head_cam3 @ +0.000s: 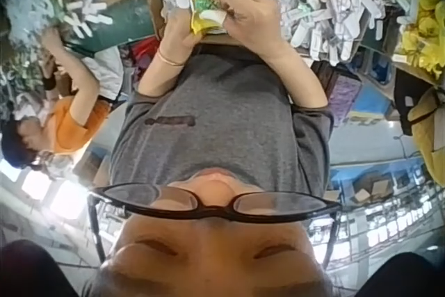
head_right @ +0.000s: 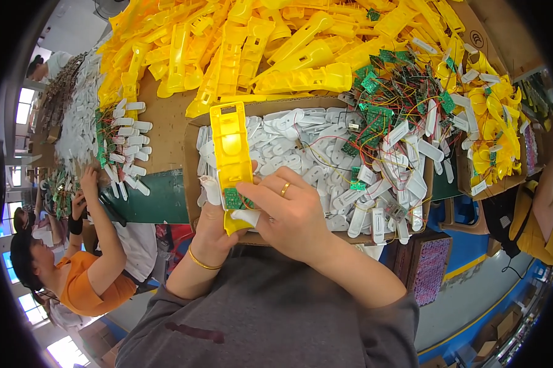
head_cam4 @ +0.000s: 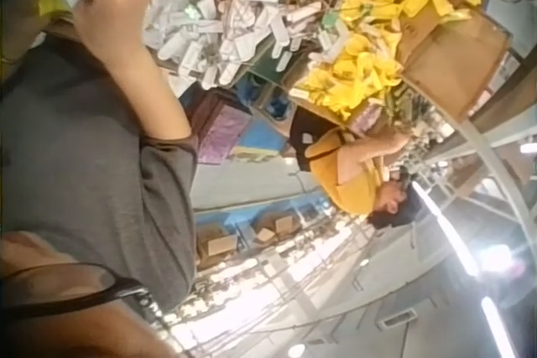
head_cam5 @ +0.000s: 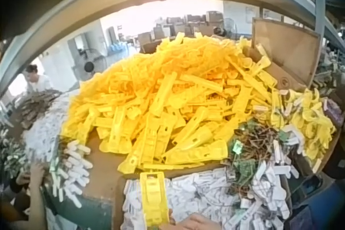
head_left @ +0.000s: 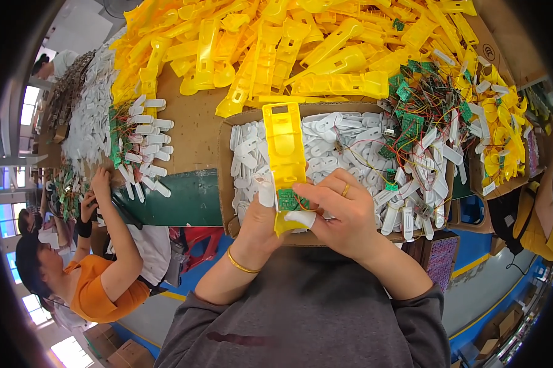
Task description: Assembling internal circuit boards and white plastic components into yellow lighting housings.
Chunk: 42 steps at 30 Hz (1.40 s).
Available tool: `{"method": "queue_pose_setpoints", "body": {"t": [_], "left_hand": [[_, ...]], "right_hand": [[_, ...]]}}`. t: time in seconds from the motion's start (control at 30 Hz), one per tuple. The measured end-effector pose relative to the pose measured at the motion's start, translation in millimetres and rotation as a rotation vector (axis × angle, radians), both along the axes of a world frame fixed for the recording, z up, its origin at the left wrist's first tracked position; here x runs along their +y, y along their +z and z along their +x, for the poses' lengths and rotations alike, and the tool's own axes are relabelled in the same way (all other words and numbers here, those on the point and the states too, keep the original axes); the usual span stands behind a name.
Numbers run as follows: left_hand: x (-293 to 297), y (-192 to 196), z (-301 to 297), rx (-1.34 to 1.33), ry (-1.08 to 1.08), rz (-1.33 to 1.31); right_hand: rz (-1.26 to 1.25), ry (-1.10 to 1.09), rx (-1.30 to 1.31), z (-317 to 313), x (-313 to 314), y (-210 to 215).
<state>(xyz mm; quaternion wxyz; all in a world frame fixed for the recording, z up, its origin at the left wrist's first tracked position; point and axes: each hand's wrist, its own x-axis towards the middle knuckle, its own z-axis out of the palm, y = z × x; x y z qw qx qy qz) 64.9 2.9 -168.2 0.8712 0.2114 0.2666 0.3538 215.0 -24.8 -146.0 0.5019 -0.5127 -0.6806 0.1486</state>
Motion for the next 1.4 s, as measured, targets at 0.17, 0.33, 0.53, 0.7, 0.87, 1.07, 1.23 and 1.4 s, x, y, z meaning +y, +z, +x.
{"method": "queue_pose_setpoints", "body": {"t": [0.17, 0.33, 0.53, 0.7, 0.87, 1.07, 1.23, 1.4], "left_hand": [[-4.0, -6.4, 0.3, 0.187, 0.035, 0.153], [-2.4, 5.8, 4.3, 0.203, 0.052, 0.273], [-7.0, -1.3, 11.2, 0.188, 0.050, 0.195], [-6.6, -9.7, 9.9, 0.270, 0.039, 0.207], [-3.6, 3.5, 16.0, 0.596, 0.017, 0.555], [5.4, 22.0, 10.2, 0.310, -0.117, 0.384], [-2.1, 29.2, 19.2, 0.383, -0.197, 0.775], [-3.1, 36.4, 16.8, 0.648, -0.217, 1.062]], "right_hand": [[-0.014, 0.098, -0.061, 6.3, 2.1, 5.0], [0.018, 0.107, -0.117, 10.1, 3.6, 14.0], [0.000, 0.087, -0.178, 16.2, 2.3, 22.2], [-0.025, 0.173, -0.163, 19.5, 7.3, 4.5], [0.027, -0.027, -0.157, 12.6, -6.3, -24.6], [-0.217, -0.038, 0.355, 29.7, -12.2, 4.1], [-0.969, 0.283, 0.807, 36.2, -15.6, -0.8], [-0.934, 0.341, 0.890, 40.1, -21.3, 2.1]]}}
